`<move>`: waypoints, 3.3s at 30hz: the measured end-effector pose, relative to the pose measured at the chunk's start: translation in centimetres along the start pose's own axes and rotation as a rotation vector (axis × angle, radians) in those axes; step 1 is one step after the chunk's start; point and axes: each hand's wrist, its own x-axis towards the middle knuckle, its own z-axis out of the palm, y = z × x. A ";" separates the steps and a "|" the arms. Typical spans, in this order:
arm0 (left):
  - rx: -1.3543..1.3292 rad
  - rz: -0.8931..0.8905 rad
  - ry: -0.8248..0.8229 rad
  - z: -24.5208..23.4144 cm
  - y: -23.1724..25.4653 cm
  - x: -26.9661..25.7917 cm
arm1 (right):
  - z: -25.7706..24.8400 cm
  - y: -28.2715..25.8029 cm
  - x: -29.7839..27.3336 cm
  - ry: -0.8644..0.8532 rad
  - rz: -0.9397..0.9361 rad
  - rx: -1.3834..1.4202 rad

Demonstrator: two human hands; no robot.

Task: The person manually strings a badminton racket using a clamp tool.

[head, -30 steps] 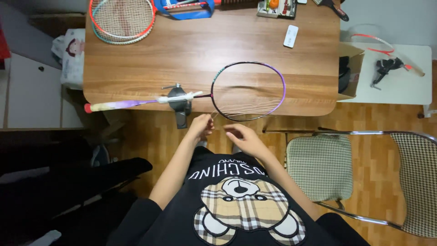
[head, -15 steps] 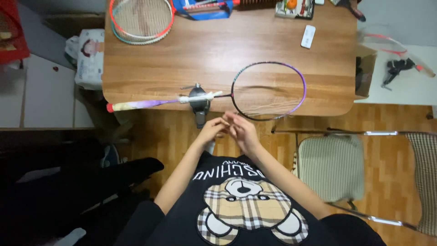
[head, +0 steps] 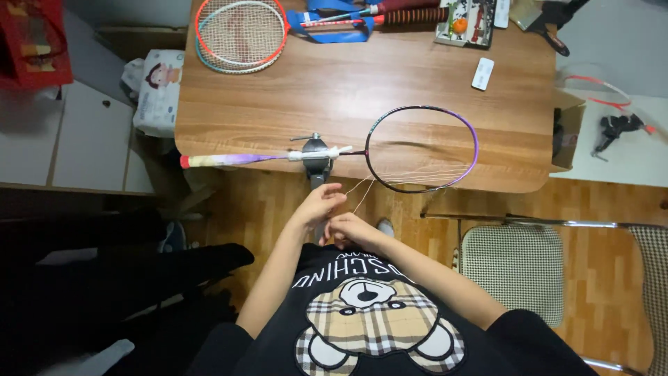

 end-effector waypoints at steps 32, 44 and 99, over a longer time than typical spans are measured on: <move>-0.014 0.348 0.855 -12.3 -5.5 -11.9 | -9.7 3.4 5.3 0.168 -0.394 0.858; 0.181 0.192 0.041 0.8 -0.8 -7.4 | 1.5 3.5 2.9 -0.428 -0.336 -0.669; -0.522 0.860 1.151 -18.4 -1.9 -14.0 | -11.2 4.8 5.6 -0.006 -0.535 1.008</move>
